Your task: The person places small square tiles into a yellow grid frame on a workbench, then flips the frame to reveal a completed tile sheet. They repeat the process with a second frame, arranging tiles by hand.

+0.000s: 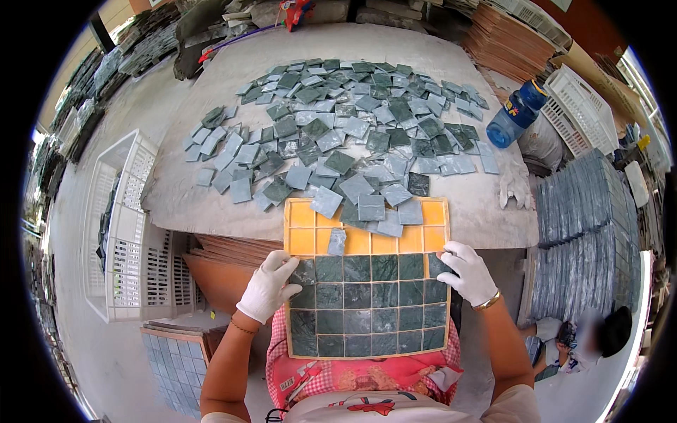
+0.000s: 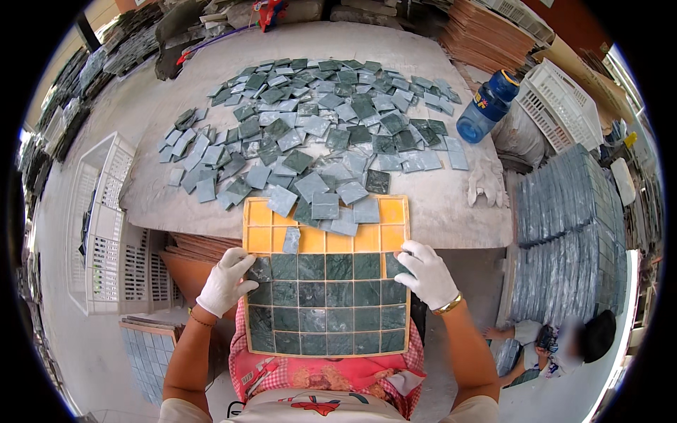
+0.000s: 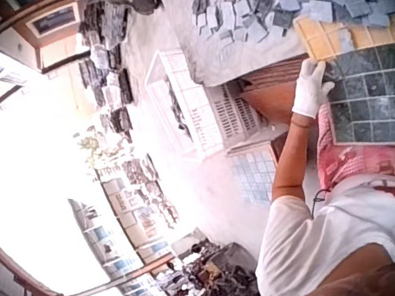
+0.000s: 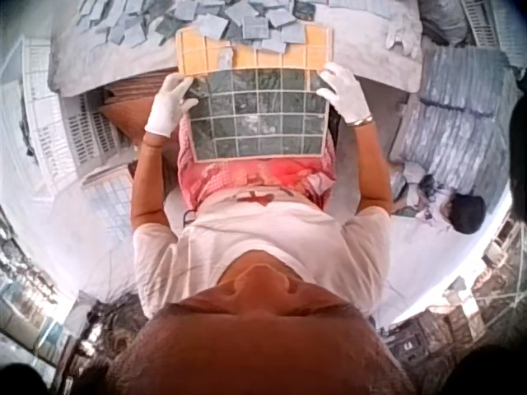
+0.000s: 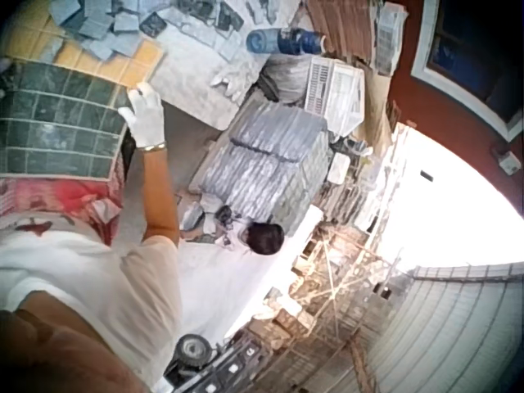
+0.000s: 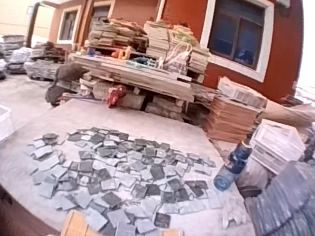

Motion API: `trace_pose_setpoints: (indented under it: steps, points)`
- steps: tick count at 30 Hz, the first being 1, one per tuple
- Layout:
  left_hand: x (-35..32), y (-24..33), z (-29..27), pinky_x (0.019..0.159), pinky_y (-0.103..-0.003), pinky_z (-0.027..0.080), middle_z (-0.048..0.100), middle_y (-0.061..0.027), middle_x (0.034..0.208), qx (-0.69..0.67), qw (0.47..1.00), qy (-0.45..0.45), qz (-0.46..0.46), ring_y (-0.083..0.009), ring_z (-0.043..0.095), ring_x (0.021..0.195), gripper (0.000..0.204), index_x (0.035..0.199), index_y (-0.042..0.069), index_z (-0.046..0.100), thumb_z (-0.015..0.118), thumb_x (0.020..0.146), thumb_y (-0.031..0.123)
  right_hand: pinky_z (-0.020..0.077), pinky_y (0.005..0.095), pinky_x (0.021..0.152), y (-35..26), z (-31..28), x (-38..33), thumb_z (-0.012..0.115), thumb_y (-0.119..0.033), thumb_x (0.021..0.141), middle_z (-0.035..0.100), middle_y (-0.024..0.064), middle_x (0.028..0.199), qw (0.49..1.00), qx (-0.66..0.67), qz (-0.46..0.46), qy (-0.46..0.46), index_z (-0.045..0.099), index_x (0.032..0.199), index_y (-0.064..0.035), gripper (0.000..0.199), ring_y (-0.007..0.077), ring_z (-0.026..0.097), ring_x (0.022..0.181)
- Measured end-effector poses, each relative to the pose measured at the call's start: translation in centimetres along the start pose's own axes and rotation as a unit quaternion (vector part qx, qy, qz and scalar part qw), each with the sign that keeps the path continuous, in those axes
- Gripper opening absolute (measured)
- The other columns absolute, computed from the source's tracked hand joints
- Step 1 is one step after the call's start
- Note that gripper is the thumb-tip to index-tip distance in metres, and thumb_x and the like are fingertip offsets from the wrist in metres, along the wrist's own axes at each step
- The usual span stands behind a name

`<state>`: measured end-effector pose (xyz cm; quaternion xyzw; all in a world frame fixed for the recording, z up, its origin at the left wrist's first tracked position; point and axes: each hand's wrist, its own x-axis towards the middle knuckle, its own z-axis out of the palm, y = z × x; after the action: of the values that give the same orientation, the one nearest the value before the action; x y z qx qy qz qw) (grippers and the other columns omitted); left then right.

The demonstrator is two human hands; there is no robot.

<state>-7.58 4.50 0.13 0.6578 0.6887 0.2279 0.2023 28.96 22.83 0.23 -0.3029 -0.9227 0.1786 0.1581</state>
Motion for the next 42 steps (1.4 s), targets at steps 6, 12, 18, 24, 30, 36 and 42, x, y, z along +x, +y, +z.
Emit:
trace_pose_setpoints:
  steps: [6, 12, 18, 24, 30, 36, 42]
  points:
    - [0.1, -0.5, 0.5, 0.076, -0.036, 0.05, 0.048, -0.0122, 0.109, -0.01, 0.999, 0.032, -0.01, -0.0281, 0.059, 0.089, 0.05, 0.113, 0.003, 0.059, 0.076, 0.065, 0.006, 0.0484, 0.0384, 0.078, -0.3, 0.7, 0.4, 0.071, -0.017, 0.07, 0.057, 0.0061, 0.102, 0.999, 0.023, -0.031, 0.0, 0.064, 0.096, -0.0065, 0.028, 0.0272, 0.055, 0.09]
    - [0.2, -0.9, 0.7, 0.076, -0.036, 0.05, 0.048, -0.012, 0.112, 0.024, 0.999, 0.016, -0.016, -0.0285, 0.058, 0.09, 0.046, 0.11, 0.004, 0.062, 0.076, 0.066, 0.008, 0.0485, 0.0375, 0.079, -2.7, -0.9, 1.0, 0.071, -0.018, 0.071, 0.057, 0.006, 0.103, 0.994, -0.082, -0.011, -0.074, 0.063, 0.095, -0.0068, 0.028, 0.0264, 0.056, 0.09]
    - [3.7, 4.0, 1.1, 0.077, -0.04, 0.049, 0.053, -0.0126, 0.109, 0.089, 0.99, 0.1, -0.047, -0.0314, 0.057, 0.095, 0.054, 0.115, 0.006, 0.057, 0.077, 0.069, 0.025, 0.0486, 0.0379, 0.08, -6.7, 1.7, 5.2, 0.073, -0.023, 0.072, 0.057, 0.0064, 0.106, 0.998, -0.046, 0.048, 0.019, 0.057, 0.108, -0.009, 0.042, 0.0274, 0.057, 0.097]
    - [7.6, 5.7, 5.2, 0.071, -0.045, 0.05, 0.057, -0.0155, 0.1, 0.065, 0.985, 0.105, -0.123, -0.0356, 0.06, 0.088, 0.044, 0.109, 0.007, 0.053, 0.073, 0.074, 0.026, 0.0478, 0.0393, 0.086, -7.0, 4.4, 10.8, 0.08, -0.024, 0.065, 0.049, 0.011, 0.12, 0.99, -0.088, 0.113, 0.011, 0.054, 0.112, -0.007, 0.057, 0.0298, 0.055, 0.105]
    - [5.5, 3.1, 0.7, 0.074, -0.044, 0.051, 0.058, -0.0161, 0.096, -0.043, 0.977, 0.184, -0.096, -0.0389, 0.06, 0.085, 0.033, 0.108, 0.01, 0.057, 0.063, 0.076, 0.012, 0.0478, 0.0407, 0.088, -5.1, 3.1, 10.7, 0.08, -0.02, 0.061, 0.048, 0.0123, 0.122, 0.993, -0.081, 0.081, -0.042, 0.054, 0.11, -0.0049, 0.058, 0.0318, 0.053, 0.109]
    - [-3.7, -9.5, -19.2, 0.074, -0.043, 0.051, 0.058, -0.0159, 0.103, 0.328, 0.847, 0.353, -0.225, -0.0353, 0.062, 0.088, 0.04, 0.115, 0.008, 0.057, 0.066, 0.076, 0.014, 0.0491, 0.0381, 0.083, -5.7, -0.2, 7.0, 0.077, -0.019, 0.066, 0.059, 0.0148, 0.103, 0.987, 0.078, 0.133, -0.04, 0.053, 0.109, -0.0013, 0.053, 0.0304, 0.059, 0.098]
    - [-7.6, -12.7, -26.1, 0.08, -0.037, 0.05, 0.056, -0.0181, 0.117, 0.351, 0.821, 0.369, -0.258, -0.0323, 0.06, 0.095, 0.055, 0.126, -0.001, 0.051, 0.07, 0.077, 0.015, 0.0503, 0.0311, 0.066, -2.2, -0.5, 7.4, 0.061, -0.025, 0.082, 0.064, 0.012, 0.093, 0.993, 0.105, 0.042, -0.041, 0.055, 0.107, -0.0019, 0.034, 0.02, 0.064, 0.074]
